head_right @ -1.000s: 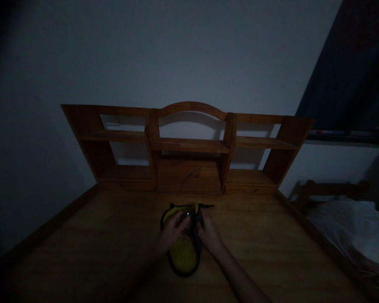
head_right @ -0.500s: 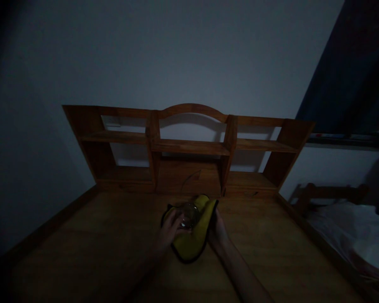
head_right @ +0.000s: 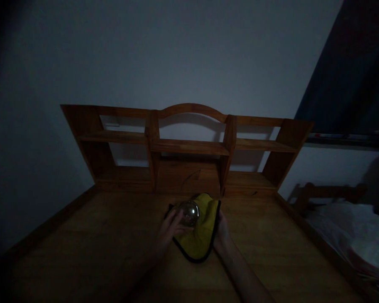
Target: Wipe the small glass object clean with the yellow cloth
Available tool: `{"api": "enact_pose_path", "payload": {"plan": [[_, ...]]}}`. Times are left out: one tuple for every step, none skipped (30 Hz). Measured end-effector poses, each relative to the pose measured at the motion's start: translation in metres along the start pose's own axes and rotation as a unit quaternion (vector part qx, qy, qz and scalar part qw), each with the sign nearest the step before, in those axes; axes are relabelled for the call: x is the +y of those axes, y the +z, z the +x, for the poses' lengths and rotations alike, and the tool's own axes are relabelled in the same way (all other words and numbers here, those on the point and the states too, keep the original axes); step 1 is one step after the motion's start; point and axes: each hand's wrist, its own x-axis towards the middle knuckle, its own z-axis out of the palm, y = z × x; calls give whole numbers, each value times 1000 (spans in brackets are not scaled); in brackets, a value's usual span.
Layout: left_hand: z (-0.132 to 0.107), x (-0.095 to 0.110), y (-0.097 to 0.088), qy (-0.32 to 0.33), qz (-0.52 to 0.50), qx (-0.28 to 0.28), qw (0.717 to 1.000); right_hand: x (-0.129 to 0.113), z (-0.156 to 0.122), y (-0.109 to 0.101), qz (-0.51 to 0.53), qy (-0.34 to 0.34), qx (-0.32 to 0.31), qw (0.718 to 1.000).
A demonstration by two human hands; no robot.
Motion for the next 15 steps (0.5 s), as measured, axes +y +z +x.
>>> {"api": "enact_pose_path", "payload": {"plan": [[0, 0, -1, -5, 7, 1, 1000, 1, 0, -1, -12, -5, -2, 1000], [0, 0, -1, -3, 16, 3, 1000, 3, 1, -2, -20, -9, -4, 1000], [0, 0, -2, 4, 28, 5, 1000, 4, 1, -3, -22, -7, -4, 1000], [-1, 0, -2, 15, 44, 9, 999, 5, 1, -4, -16, -3, -1, 1000], [-1, 1, -3, 28, 62, 12, 998, 5, 1, -4, -5, 3, 2, 1000], [-2, 1, -3, 40, 75, 14, 996, 5, 1, -4, 7, 12, 4, 1000], [-3, 2, -3, 49, 82, 14, 995, 5, 0, -4, 17, 22, 5, 1000], [-3, 3, -3, 54, 79, 14, 995, 5, 0, -4, 23, 30, 4, 999], [-4, 4, -2, 56, 70, 14, 996, 5, -1, -3, 25, 37, 1, 999], [-4, 5, -1, 58, 59, 15, 996, 5, -1, -3, 23, 40, -2, 999], [-4, 5, -1, 59, 48, 14, 997, 5, -1, -3, 21, 39, -3, 999], [-5, 6, 0, 60, 40, 12, 997, 5, -2, -2, 21, 36, -3, 999], [-5, 7, 1, 60, 35, 9, 998, 5, -2, -2, 23, 32, -3, 999], [-5, 8, 2, 60, 31, 4, 998, 6, -2, -1, 26, 29, -4, 999], [-5, 8, 2, 59, 27, 0, 998, 6, -3, 0, 29, 29, -6, 999]]}}
